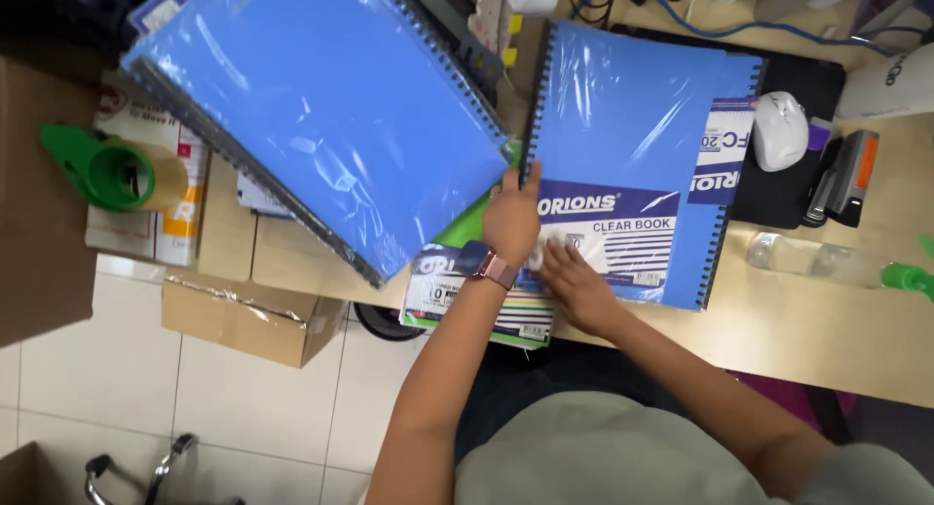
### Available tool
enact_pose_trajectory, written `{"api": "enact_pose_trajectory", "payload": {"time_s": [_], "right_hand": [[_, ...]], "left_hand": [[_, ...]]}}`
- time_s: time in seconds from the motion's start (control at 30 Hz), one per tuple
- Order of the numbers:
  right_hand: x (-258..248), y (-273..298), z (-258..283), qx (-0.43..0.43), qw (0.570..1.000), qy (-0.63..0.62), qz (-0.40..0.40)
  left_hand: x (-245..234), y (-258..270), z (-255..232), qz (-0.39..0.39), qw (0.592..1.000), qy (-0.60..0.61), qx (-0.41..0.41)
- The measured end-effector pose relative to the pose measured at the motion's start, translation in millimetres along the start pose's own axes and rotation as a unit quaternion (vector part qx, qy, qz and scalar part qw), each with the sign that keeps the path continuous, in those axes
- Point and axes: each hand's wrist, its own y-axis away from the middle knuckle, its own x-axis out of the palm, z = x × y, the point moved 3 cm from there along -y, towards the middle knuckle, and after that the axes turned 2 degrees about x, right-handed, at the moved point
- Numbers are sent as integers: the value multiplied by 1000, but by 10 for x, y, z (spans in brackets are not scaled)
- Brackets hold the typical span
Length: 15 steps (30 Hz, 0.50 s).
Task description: Cleaning and organizing blue notebooks and paper on a desk using a spray and cloth.
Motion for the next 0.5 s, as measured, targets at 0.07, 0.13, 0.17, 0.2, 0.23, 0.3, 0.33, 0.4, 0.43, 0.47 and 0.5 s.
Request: {"api": "enact_pose_trajectory", "payload": {"time_s": [0.07, 0.13, 0.17, 0.2, 0.23, 0.3, 0.33, 0.4, 0.43, 0.47, 0.5], "right_hand": [[-142, -345, -336, -23, 987, 155, 48], [-403, -794, -708, -45, 947, 302, 96], [-686, -1112, -910, -15, 973, 230, 8], [-1005, -1465, -1141, 13, 984, 157, -84], [-1182, -1714, -1149, 13, 984, 157, -88], [-1573, -2107, -1231, 58, 987, 63, -136], [-1563, -2073, -1170, 62, 987, 65, -137], [-1529, -1991, -1034, 102, 981, 76, -144], [-1191, -1572, -908, 107, 981, 77, -143], [-923, -1196, -781, 52, 964, 232, -120], [-662, -810, -675, -4, 920, 382, -92]], "left_hand": [[94, -44, 17, 18, 999, -29, 14], [54, -25, -87, 38, 997, -60, 27], [-40, -10, -181, 64, 996, -62, 9], [-145, -40, -276, 85, 994, -63, -9], [-118, -45, -306, 83, 994, -65, -7], [-8, -7, -400, 85, 993, -68, -41], [-8, -22, -423, 86, 993, -67, -37], [-32, -21, -446, 76, 992, -96, -40], [14, 18, -444, 79, 992, -94, -37], [42, -19, -441, 79, 991, -104, -40], [64, -59, -434, 79, 989, -113, -44]]}}
